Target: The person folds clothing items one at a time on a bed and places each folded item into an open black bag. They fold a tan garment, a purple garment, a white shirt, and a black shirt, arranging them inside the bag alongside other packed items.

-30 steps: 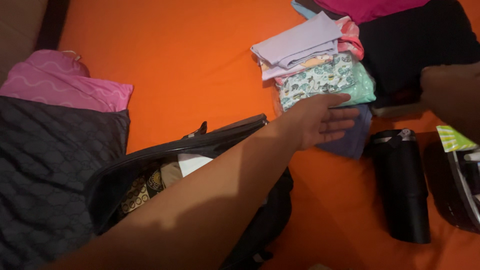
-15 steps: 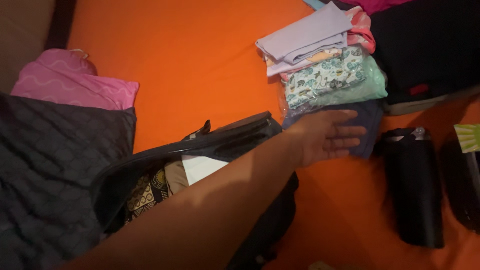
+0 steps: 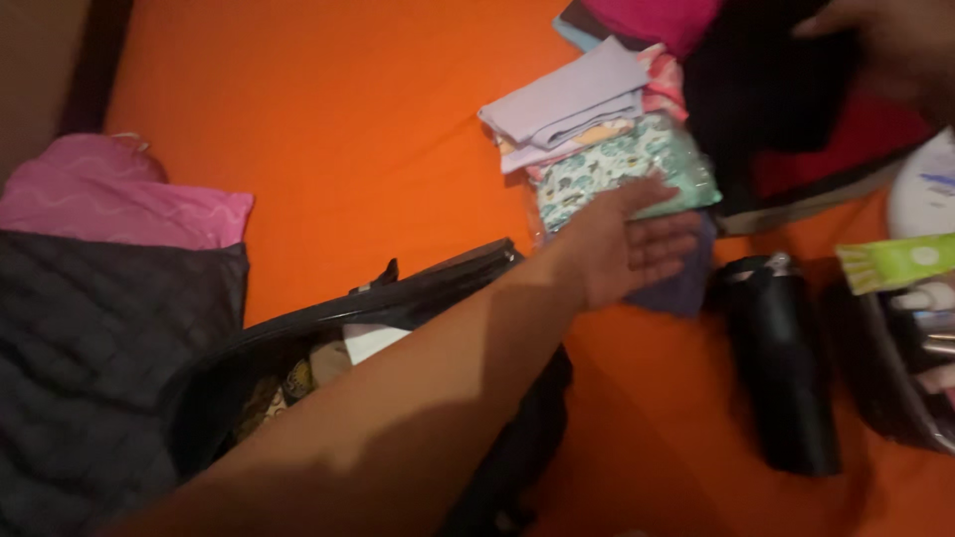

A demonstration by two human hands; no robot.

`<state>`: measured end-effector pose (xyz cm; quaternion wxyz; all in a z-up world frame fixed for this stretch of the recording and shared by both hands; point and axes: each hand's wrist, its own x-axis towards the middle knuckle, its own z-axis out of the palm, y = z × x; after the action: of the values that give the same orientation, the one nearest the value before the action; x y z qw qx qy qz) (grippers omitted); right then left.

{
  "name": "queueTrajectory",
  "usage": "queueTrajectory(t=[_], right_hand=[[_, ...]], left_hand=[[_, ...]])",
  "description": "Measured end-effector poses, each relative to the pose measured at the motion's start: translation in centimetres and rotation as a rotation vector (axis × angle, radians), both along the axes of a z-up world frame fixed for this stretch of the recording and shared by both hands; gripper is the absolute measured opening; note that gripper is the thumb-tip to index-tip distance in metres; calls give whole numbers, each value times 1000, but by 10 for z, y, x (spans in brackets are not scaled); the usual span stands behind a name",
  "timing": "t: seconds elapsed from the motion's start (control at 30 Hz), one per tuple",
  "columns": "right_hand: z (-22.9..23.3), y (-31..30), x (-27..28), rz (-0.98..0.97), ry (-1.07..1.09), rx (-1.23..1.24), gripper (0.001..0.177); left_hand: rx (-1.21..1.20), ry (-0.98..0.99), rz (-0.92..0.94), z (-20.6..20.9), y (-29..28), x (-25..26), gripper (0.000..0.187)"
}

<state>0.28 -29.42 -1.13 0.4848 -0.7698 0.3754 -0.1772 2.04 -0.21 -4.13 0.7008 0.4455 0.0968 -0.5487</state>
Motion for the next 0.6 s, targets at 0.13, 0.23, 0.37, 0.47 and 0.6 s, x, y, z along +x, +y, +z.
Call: queueTrajectory(t=[0.13,0.23,0.37,0.47,0.6], right_hand=[[70,92,-22,547,83,-200,56],[84,175,-56,1081,-32,-282,61],[106,237,-118,1237,-99,-321,73],[126,239,-134,1244,-61,-107,53],[148,207,-148,748,-112,-43,26]], left_hand=[[31,65,281,25,-12,11,57],[7,-4,388,40,-13,5,57],[-39,-55,443,56,2,-13,58],[-111,-75,479,69,17,-22,59],[-229,-121,523,92,40,-42,60]])
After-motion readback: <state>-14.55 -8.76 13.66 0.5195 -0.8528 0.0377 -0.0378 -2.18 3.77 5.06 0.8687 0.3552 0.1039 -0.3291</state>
